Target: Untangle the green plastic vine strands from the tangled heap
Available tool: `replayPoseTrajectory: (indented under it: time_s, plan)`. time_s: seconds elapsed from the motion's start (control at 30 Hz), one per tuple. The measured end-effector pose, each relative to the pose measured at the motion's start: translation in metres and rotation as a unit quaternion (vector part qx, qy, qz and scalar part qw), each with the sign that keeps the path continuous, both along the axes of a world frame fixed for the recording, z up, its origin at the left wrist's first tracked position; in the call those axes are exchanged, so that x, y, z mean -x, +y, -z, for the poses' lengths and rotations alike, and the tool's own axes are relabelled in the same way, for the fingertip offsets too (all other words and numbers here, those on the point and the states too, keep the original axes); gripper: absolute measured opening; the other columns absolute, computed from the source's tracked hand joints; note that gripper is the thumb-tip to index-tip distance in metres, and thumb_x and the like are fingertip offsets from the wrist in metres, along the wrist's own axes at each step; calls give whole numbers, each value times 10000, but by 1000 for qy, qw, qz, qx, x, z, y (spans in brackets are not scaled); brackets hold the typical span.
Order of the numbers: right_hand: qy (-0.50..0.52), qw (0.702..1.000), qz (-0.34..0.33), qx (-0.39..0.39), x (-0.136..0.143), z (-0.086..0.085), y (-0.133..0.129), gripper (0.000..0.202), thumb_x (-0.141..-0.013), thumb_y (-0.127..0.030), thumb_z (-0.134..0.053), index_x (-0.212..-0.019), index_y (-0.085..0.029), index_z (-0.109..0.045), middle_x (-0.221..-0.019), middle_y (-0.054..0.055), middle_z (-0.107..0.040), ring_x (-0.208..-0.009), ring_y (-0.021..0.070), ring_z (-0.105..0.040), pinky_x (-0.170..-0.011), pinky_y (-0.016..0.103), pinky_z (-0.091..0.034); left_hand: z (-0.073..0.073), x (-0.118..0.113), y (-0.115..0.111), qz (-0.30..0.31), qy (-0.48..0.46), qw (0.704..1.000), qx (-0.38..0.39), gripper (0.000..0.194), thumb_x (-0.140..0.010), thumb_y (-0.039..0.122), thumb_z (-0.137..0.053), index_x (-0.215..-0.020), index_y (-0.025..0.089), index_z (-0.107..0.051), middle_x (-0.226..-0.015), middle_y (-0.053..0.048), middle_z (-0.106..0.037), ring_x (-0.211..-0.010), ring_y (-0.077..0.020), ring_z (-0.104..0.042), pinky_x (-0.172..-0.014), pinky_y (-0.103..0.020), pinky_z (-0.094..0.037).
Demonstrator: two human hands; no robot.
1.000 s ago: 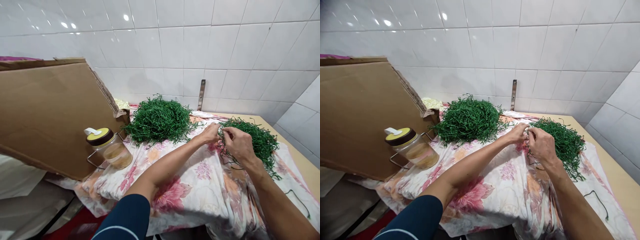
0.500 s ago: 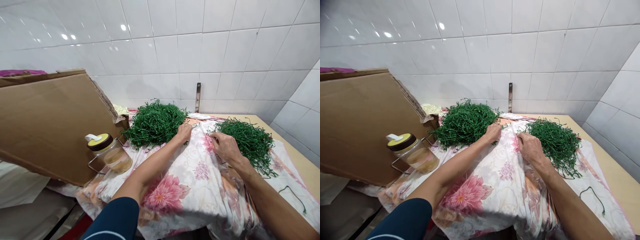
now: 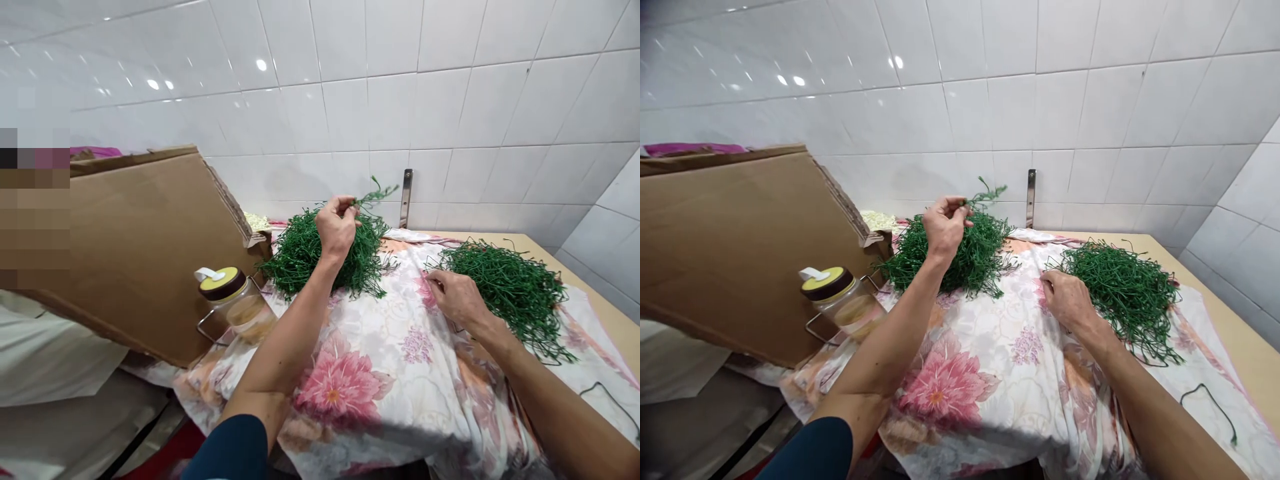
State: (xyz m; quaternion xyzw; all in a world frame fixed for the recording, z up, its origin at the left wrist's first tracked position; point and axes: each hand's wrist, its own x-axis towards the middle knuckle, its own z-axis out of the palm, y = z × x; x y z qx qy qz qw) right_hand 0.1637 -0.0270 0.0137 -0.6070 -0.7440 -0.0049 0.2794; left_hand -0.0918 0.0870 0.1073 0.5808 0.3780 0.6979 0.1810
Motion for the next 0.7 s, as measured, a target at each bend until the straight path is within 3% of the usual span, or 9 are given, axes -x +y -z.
replayPoseTrajectory:
  time_s: [0.17,0.27,0.37,0.47,0.6,0.7]
  plan:
    - [10,1000,-14,1,4,-10,3,248,-897,-221,-558,-1013,-220,-777,-921,50,-800,-814,212,-738,-737,294,-491,-37,6,-3,-13,-67,993,-95,96,-884,190,-681,-975,166,-663,-846,-21,-723,-786,-124,-720,-774,-264,-636]
    - [57,998,-31,8,8,-22,5,219,-889,-246,-592,-1021,-218,-765,-882,52,-791,-798,213,-730,-744,310,-518,-38,-7,-19,-12,-48,992,-118,116,-921,201,-652,-1032,179,-672,-914,-31,-736,-829,-132,-726,-798,-286,-641]
    - [229,967,-64,91,12,-34,17,229,-903,-309,-609,-1065,-196,-726,-914,79,-777,-744,196,-720,-686,311,-565,-14,-28,-43,41,51,993,-99,142,-946,192,-606,-1055,185,-697,-966,-49,-754,-843,-140,-721,-794,-299,-632]
    - [431,885,-81,157,15,-39,43,255,-911,-387,-625,-1052,-181,-678,-991,108,-758,-723,181,-706,-632,316,-591,20,-48,-62,95,215,969,-83,177,-947,135,-559,-983,177,-727,-993,-60,-769,-927,-154,-717,-907,-307,-589]
    - [551,800,-105,211,26,-34,76,348,-850,-516,-698,-944,-183,-658,-897,103,-752,-709,197,-700,-622,329,-587,58,-57,-67,151,425,892,-31,267,-958,104,-501,-1049,185,-738,-1083,-75,-768,-1032,-184,-703,-942,-303,-544]
    - [534,784,-155,277,41,-22,83,443,-753,-567,-790,-951,-190,-671,-873,85,-750,-766,223,-714,-636,325,-581,79,-54,-69,170,527,832,-29,319,-935,73,-481,-1092,180,-738,-1057,-85,-767,-1008,-197,-701,-898,-296,-532]
